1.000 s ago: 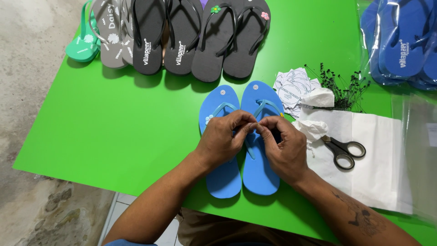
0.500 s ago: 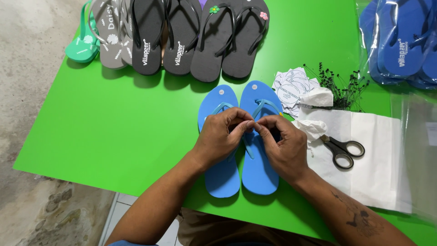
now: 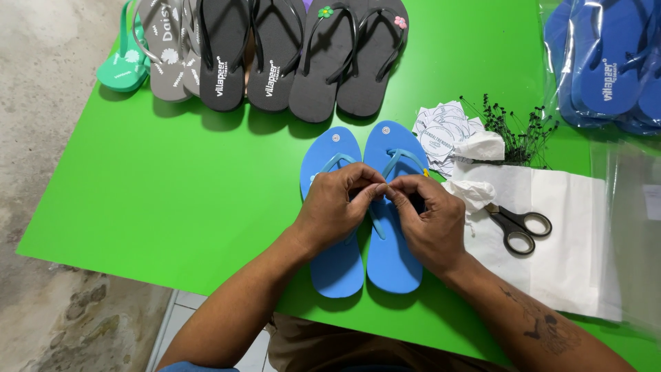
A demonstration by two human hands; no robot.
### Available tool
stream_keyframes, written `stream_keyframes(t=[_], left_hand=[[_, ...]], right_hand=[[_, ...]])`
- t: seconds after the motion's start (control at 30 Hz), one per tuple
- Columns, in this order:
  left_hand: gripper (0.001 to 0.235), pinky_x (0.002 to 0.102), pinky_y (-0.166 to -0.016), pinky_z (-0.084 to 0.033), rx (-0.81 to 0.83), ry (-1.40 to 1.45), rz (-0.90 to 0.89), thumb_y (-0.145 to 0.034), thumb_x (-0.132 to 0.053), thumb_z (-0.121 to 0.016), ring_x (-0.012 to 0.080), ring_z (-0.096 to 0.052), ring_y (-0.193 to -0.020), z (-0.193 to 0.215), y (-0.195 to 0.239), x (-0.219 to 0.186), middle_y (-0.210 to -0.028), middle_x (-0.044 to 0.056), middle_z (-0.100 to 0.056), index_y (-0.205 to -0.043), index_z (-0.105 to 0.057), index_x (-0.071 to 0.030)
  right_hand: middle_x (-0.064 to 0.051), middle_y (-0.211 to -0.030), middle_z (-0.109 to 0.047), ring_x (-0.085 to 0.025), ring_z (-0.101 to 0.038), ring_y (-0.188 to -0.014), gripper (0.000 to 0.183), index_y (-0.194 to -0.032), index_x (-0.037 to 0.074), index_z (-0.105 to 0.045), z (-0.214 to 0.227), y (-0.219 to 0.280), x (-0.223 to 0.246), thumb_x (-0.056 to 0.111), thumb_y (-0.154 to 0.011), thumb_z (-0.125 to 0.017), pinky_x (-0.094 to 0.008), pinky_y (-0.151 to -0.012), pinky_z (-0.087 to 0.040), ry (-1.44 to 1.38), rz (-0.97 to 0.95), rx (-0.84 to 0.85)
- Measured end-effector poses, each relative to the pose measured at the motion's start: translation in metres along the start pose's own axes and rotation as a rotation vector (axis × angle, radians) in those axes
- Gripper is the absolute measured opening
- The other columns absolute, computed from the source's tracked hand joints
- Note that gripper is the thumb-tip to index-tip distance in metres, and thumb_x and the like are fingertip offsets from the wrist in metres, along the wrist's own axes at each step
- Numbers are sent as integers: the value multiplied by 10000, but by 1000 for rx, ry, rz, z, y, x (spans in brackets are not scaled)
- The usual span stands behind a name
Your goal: Cleaning flip-flops with a cloth, applying labels, and packaging them into plastic sleeves for sale.
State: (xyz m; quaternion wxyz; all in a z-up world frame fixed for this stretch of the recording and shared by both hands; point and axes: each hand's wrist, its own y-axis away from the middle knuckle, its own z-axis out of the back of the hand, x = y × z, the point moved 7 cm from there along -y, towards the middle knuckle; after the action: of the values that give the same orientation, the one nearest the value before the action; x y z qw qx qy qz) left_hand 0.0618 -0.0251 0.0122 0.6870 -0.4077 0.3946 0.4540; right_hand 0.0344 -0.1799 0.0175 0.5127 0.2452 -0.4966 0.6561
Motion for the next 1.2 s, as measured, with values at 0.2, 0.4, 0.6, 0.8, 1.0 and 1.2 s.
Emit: stream_keyframes(t=[0.2, 0.4, 0.6, 0.8, 1.0, 1.2], left_hand=[[87, 375, -789, -641, 13, 66, -2, -917, -47, -739, 278, -796, -890, 8, 0, -7, -855, 150, -801, -1003, -753, -50], [481, 342, -565, -552, -121, -259, -211, -831, -230, -839, 203, -594, -632, 23, 5, -21, -802, 40, -544, -1266, -657, -135], [1016, 482, -428, -507, 82, -822, 60, -832, -776, -567, 322, -653, -497, -8, 6, -2, -634, 80, -648, -1551, -308, -107], [530, 433, -417, -464, 26, -632, -95, -936, -114, -591, 254, -552, -462, -16, 9, 14, -603, 80, -585, -1444, -454, -47], [349, 452, -566, -522, -75, -555, -194, -949, -101, -662, 297, -661, -609, 6, 10, -7, -775, 127, -704, -1285, -571, -87], [310, 346, -545, -609, -236, -674, -364, -978, 10, -657, 212, -650, -581, 44, -33, -28, -774, 95, -678, -1263, -550, -51]], right_hand=[[-67, -716, -750, -158, -744, -768, 55, -929, 102, -792, 3, -1, 0, 132, -907, -832, -316, -755, -575, -31, -68, 0], [-167, -850, -702, -173, -649, -730, 137, -1109, -66, -720, 33, -2, 25, -67, -972, -720, -335, -700, -584, -219, 73, -116], [-220, -1015, -667, -256, -671, -930, 90, -1098, -119, -635, 84, 26, 58, -107, -1019, -676, -286, -830, -578, -116, 117, -198], [-223, -1004, -676, -243, -676, -862, 130, -1091, -123, -630, 104, 78, 40, -126, -978, -695, -269, -760, -603, -76, 33, -283], [-212, -1042, -677, -230, -659, -814, 96, -1146, -113, -655, 131, 136, 9, -105, -1065, -705, -273, -799, -561, 11, -150, -445], [-186, -1098, -684, -226, -673, -877, 121, -1215, -73, -660, 159, 173, -20, -1, -1124, -695, -279, -858, -560, 142, -349, -401]])
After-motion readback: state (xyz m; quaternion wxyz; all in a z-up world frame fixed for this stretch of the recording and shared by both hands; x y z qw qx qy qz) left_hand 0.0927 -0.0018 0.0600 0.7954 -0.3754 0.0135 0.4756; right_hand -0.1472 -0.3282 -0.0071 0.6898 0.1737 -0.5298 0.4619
